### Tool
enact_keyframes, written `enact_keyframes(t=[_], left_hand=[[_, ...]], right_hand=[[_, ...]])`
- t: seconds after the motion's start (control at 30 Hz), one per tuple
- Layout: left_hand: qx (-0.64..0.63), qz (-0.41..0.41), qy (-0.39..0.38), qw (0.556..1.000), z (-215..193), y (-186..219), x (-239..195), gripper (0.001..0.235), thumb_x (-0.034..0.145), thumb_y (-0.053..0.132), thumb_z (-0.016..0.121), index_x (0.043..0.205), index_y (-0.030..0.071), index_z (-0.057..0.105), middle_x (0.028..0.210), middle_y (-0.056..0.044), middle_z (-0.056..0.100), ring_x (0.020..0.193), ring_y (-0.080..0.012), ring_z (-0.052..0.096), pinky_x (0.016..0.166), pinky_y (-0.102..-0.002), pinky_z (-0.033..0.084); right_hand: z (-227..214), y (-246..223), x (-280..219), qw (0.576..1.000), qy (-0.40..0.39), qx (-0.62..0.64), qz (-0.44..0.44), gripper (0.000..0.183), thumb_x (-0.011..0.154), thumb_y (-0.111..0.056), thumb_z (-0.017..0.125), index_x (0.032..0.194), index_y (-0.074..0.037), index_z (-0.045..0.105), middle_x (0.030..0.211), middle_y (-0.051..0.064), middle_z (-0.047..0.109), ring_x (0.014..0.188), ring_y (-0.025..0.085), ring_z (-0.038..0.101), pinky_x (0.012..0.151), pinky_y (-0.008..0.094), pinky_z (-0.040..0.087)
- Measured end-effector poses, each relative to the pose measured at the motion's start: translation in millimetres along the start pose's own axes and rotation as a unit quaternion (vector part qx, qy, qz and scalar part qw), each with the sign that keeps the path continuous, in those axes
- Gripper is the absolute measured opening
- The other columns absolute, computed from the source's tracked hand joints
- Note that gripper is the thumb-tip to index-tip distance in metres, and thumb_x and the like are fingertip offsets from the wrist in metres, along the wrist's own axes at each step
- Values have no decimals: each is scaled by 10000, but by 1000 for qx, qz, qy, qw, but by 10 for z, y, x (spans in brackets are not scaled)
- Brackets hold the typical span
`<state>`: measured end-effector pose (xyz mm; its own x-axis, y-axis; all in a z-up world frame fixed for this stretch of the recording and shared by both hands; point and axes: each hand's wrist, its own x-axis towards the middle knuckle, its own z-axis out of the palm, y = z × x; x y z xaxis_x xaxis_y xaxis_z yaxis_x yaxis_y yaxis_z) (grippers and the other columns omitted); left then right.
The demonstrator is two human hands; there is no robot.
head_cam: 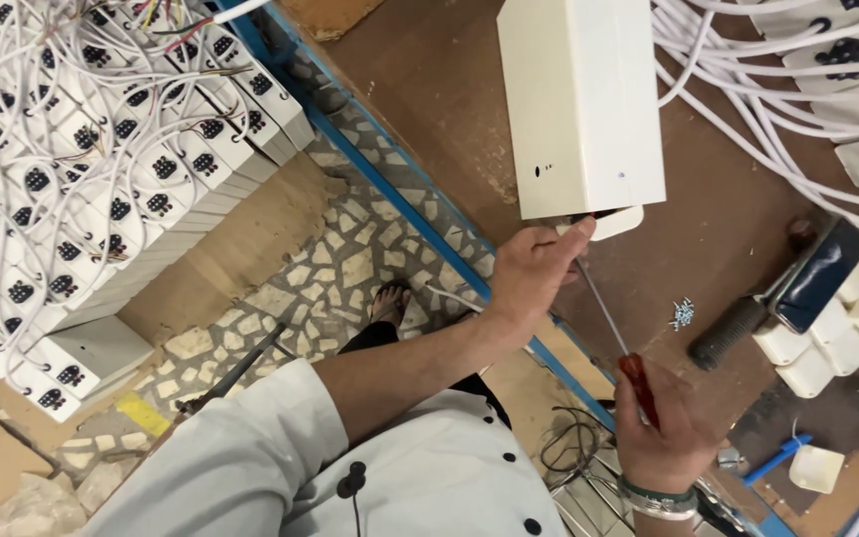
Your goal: The person uses a red-handled screwdriver to drive screws into white plastic socket housings on a workbench, holding each casing steady with the other hand. They pick up small screws from the bench, attach end pieces to the housings, and briefly handle a smartphone on the bench before resuming screwing.
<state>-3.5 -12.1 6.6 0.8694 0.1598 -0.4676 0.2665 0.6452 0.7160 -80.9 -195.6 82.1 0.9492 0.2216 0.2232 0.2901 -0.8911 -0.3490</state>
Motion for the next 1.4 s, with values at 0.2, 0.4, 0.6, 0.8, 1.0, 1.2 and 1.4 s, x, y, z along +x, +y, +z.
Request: enact_keyframes(t=[0.2,0.4,0.6,0.8,1.0,1.2,1.4], left_hand=[[-2,-49,-3,999,-78,132,30,517,888,484,738,953,-26,685,914,-78,733,850,-167,735,763,-319,636],[-5,-111,-43,993,-134,103,127,554,873,503,727,1070,-14,695,965,-108,744,907,-208,739,853,-364,623],[-56,-64,-95,992,-125,82,135,587,863,460,761,1233,25,628,1089,-62,708,1023,-163,682,925,-340,543],[-6,-105,-75,992,-95,221,87,662,878,484,728,1315,-3,625,1065,-82,714,983,-172,684,880,-331,559],[43,-127,-65,989,-53,267,69,674,885,487,657,1343,7,533,1060,-119,741,982,-191,721,923,-354,593],[102,-121,-42,986,-128,236,127,691,937,510,668,1253,-104,665,927,-183,699,784,-248,676,673,-357,577],[78,-69,-65,992,-94,275,78,545,962,418,690,1301,-5,633,1008,-113,706,874,-162,707,749,-271,619]], right_hand=[[178,279,-166,903,-67,317,282,256,998,-162,681,1187,1,734,940,80,754,679,103,620,548,227,480],[209,472,-273,750,-174,520,370,345,962,-164,628,1252,20,666,880,64,719,508,82,507,417,225,363],[215,327,-240,838,-149,430,302,340,983,-154,622,1259,38,678,884,93,744,530,89,530,440,234,398],[33,220,-284,925,-76,323,187,334,946,-143,712,1242,10,697,963,54,770,743,54,637,631,211,523],[-61,300,-488,893,-77,337,287,349,905,-126,726,1237,-19,720,867,28,772,611,55,593,511,233,487],[81,386,-730,870,-33,384,308,332,920,-137,729,1230,-17,724,836,11,749,594,48,545,505,222,454],[296,347,-784,850,19,417,322,328,924,-145,736,1221,-5,725,818,26,735,581,48,538,496,227,443]])
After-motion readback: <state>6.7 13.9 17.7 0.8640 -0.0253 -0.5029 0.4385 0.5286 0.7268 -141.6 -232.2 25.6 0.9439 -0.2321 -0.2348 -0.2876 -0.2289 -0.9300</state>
